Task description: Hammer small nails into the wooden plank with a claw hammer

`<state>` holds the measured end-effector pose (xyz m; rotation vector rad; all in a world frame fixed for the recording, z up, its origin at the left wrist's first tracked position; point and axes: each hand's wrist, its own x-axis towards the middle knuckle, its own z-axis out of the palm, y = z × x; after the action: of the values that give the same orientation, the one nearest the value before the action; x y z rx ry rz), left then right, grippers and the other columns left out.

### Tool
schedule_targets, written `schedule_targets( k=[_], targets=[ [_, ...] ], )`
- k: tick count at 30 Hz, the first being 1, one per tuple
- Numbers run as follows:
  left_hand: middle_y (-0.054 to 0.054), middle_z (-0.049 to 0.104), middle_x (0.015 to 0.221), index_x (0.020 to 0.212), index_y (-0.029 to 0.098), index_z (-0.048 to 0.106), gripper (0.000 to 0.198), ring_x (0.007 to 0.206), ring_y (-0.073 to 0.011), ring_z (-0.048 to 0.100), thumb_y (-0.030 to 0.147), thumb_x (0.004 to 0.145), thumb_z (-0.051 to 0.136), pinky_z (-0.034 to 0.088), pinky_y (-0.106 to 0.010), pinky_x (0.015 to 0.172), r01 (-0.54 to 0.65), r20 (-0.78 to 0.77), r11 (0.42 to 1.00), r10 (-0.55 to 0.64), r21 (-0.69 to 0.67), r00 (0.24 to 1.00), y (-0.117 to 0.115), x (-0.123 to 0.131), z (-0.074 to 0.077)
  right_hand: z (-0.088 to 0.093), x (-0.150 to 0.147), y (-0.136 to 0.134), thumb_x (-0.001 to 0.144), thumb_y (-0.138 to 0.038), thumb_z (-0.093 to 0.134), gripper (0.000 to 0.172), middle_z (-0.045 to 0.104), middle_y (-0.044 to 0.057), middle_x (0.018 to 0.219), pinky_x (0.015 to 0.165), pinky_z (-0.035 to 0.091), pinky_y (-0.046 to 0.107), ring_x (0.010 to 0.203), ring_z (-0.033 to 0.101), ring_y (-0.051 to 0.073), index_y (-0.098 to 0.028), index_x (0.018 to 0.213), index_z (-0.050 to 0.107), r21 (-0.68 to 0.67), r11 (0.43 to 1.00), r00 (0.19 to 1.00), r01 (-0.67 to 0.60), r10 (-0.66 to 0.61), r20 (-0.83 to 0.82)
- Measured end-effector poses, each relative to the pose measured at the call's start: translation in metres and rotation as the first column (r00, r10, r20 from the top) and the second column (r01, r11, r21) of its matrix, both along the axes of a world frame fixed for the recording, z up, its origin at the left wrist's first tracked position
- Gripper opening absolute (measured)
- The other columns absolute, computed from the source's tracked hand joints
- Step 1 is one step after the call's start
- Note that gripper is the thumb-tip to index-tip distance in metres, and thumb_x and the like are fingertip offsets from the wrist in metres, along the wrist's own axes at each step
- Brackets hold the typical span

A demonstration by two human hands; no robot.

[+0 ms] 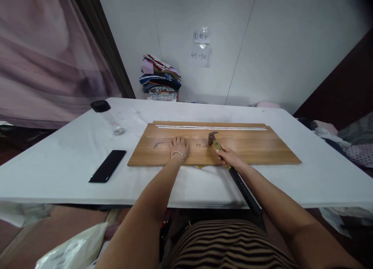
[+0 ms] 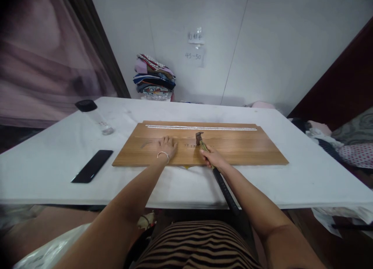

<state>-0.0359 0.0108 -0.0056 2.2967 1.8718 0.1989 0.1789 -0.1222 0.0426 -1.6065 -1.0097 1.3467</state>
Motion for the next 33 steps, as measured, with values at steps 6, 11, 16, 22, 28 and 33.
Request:
schedule_targets(
  k=[6, 11, 16, 22, 28, 33],
  targets=[
    [-0.014, 0.041, 0.169, 0.149, 0.018, 0.057, 0.057, 0.157, -0.0326, 0.032, 0.041, 0.103, 0.034, 0.023, -0.058, 0.128, -0.017, -0.008, 1.000, 0.017, 0.003, 1.000, 0.0005, 0.0012, -0.0014, -0.0078, 0.0032, -0.0013, 0.076, -0.058, 0.075, 0.047, 0.050, -0.011, 0.062, 0.039, 0.026, 0.019, 0.040, 0.038, 0.005, -0.025, 0.104, 0.056, -0.001, 1.000, 1.000, -0.005, 0.005, -0.013],
    [-0.014, 0.042, 0.168, 0.150, 0.018, 0.057, 0.057, 0.156, -0.0321, 0.032, 0.041, 0.103, 0.033, 0.025, -0.056, 0.127, -0.010, -0.010, 1.000, 0.010, 0.002, 1.000, 0.0004, 0.0003, -0.0010, -0.0061, 0.0035, 0.0012, 0.076, -0.056, 0.075, 0.045, 0.050, -0.011, 0.060, 0.038, 0.028, 0.019, 0.039, 0.039, 0.005, -0.025, 0.101, 0.055, 0.012, 1.000, 1.000, -0.005, 0.005, -0.011],
    [-0.014, 0.041, 0.169, 0.150, 0.018, 0.057, 0.058, 0.157, -0.0320, 0.031, 0.041, 0.103, 0.033, 0.024, -0.056, 0.128, -0.012, -0.012, 1.000, 0.012, -0.007, 1.000, 0.0012, 0.0003, -0.0014, -0.0069, 0.0027, 0.0010, 0.076, -0.057, 0.076, 0.046, 0.050, -0.011, 0.061, 0.038, 0.026, 0.018, 0.039, 0.038, 0.005, -0.024, 0.100, 0.055, 0.017, 1.000, 1.000, -0.012, 0.012, -0.009],
    [-0.015, 0.042, 0.168, 0.149, 0.016, 0.057, 0.058, 0.157, -0.0325, 0.031, 0.040, 0.103, 0.033, 0.023, -0.057, 0.129, -0.011, 0.002, 1.000, 0.011, 0.003, 1.000, 0.0019, 0.0005, -0.0027, -0.0052, 0.0016, -0.0027, 0.076, -0.056, 0.075, 0.049, 0.049, -0.012, 0.060, 0.038, 0.025, 0.019, 0.039, 0.038, 0.005, -0.025, 0.108, 0.055, -0.003, 1.000, 1.000, -0.007, 0.006, -0.028],
    [-0.015, 0.043, 0.167, 0.149, 0.017, 0.057, 0.057, 0.156, -0.0322, 0.032, 0.041, 0.103, 0.033, 0.025, -0.057, 0.127, -0.003, -0.013, 1.000, 0.003, 0.005, 1.000, 0.0023, -0.0003, -0.0033, -0.0035, 0.0023, 0.0006, 0.076, -0.055, 0.075, 0.048, 0.049, -0.012, 0.060, 0.039, 0.026, 0.019, 0.039, 0.038, 0.005, -0.024, 0.107, 0.055, 0.008, 1.000, 1.000, 0.003, -0.003, -0.012],
    [-0.014, 0.043, 0.168, 0.147, 0.017, 0.059, 0.056, 0.155, -0.0327, 0.033, 0.041, 0.103, 0.033, 0.026, -0.057, 0.127, 0.000, -0.013, 1.000, 0.000, 0.012, 1.000, 0.0041, -0.0005, -0.0059, -0.0097, 0.0039, -0.0010, 0.078, -0.055, 0.075, 0.050, 0.050, -0.011, 0.061, 0.039, 0.026, 0.019, 0.040, 0.039, 0.005, -0.024, 0.113, 0.058, -0.004, 1.000, 1.000, 0.006, -0.006, -0.019]
  ],
)
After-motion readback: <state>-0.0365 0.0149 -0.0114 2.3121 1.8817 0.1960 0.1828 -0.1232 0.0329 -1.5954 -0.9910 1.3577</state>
